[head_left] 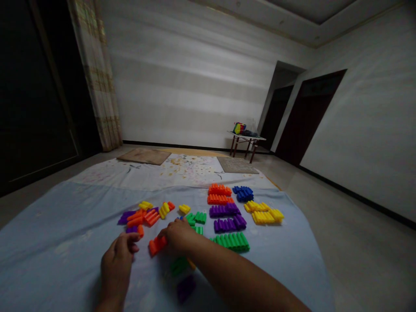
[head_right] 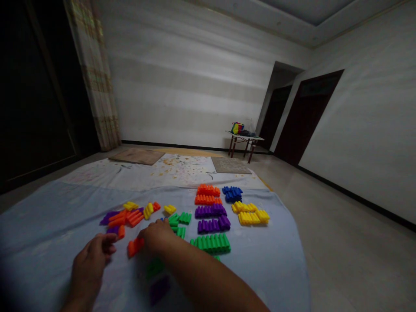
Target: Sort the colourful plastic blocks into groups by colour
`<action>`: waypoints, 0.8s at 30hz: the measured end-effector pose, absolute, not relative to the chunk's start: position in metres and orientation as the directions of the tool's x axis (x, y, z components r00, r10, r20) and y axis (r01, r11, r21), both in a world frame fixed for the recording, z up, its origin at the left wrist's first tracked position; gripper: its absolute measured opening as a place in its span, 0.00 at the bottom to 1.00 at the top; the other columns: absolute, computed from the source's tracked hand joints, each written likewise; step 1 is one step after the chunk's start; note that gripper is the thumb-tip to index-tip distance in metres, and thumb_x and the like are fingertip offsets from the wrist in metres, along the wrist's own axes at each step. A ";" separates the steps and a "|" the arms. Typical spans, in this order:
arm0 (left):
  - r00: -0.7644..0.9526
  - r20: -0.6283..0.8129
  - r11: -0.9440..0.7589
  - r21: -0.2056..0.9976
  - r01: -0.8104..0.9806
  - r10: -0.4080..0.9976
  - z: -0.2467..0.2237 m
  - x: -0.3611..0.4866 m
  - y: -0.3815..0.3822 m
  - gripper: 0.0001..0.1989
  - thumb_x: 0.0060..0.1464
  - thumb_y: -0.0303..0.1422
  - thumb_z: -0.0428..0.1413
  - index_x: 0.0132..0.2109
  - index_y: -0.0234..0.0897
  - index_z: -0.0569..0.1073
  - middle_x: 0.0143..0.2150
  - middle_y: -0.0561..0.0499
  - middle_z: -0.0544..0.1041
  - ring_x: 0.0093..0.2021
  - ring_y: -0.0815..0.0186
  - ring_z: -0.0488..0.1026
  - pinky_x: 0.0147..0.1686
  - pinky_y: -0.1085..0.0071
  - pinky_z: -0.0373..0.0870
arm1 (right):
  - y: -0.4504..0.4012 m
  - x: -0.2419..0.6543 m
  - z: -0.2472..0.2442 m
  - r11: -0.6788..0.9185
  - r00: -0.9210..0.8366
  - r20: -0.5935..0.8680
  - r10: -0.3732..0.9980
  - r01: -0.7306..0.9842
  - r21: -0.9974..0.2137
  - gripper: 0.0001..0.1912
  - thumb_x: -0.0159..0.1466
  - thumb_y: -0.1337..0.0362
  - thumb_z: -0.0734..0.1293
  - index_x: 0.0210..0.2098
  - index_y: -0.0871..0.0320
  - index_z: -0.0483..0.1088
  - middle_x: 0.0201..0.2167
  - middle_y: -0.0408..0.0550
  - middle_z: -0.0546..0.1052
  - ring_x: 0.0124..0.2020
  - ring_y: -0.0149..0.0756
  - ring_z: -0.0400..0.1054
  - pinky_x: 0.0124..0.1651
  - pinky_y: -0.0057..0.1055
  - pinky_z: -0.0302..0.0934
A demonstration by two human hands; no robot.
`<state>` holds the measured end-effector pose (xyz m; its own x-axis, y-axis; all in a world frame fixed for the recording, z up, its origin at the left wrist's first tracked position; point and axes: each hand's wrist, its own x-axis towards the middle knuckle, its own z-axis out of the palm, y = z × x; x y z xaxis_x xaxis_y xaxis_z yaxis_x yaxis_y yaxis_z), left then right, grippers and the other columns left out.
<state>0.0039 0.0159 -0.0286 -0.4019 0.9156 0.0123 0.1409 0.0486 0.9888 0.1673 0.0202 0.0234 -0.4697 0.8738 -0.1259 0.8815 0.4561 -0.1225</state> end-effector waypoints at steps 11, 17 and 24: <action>-0.410 -0.006 0.075 0.986 0.152 0.912 -0.030 0.004 0.018 0.18 0.48 0.45 0.45 0.32 0.37 0.72 0.24 0.51 0.71 0.26 0.65 0.67 0.23 0.72 0.64 | 0.017 0.200 0.039 0.444 -0.408 0.178 0.895 0.848 -0.289 0.16 0.58 0.59 0.66 0.47 0.48 0.71 0.42 0.47 0.76 0.45 0.42 0.67 0.49 0.40 0.56; -0.427 0.008 0.070 0.984 0.167 0.904 -0.028 0.003 0.017 0.18 0.46 0.44 0.45 0.31 0.37 0.73 0.22 0.51 0.70 0.25 0.65 0.67 0.22 0.71 0.64 | 0.027 0.317 0.062 0.211 -0.050 0.315 0.948 0.839 -0.501 0.16 0.58 0.67 0.65 0.46 0.56 0.72 0.40 0.46 0.76 0.37 0.32 0.70 0.41 0.27 0.62; -0.425 -0.018 0.099 0.980 0.170 0.905 -0.021 0.007 0.015 0.17 0.46 0.44 0.45 0.31 0.37 0.72 0.22 0.52 0.71 0.27 0.65 0.67 0.24 0.71 0.65 | 0.043 0.389 0.047 -0.033 0.134 0.206 0.969 0.901 -0.433 0.18 0.53 0.69 0.65 0.44 0.58 0.74 0.39 0.47 0.78 0.39 0.36 0.71 0.42 0.26 0.62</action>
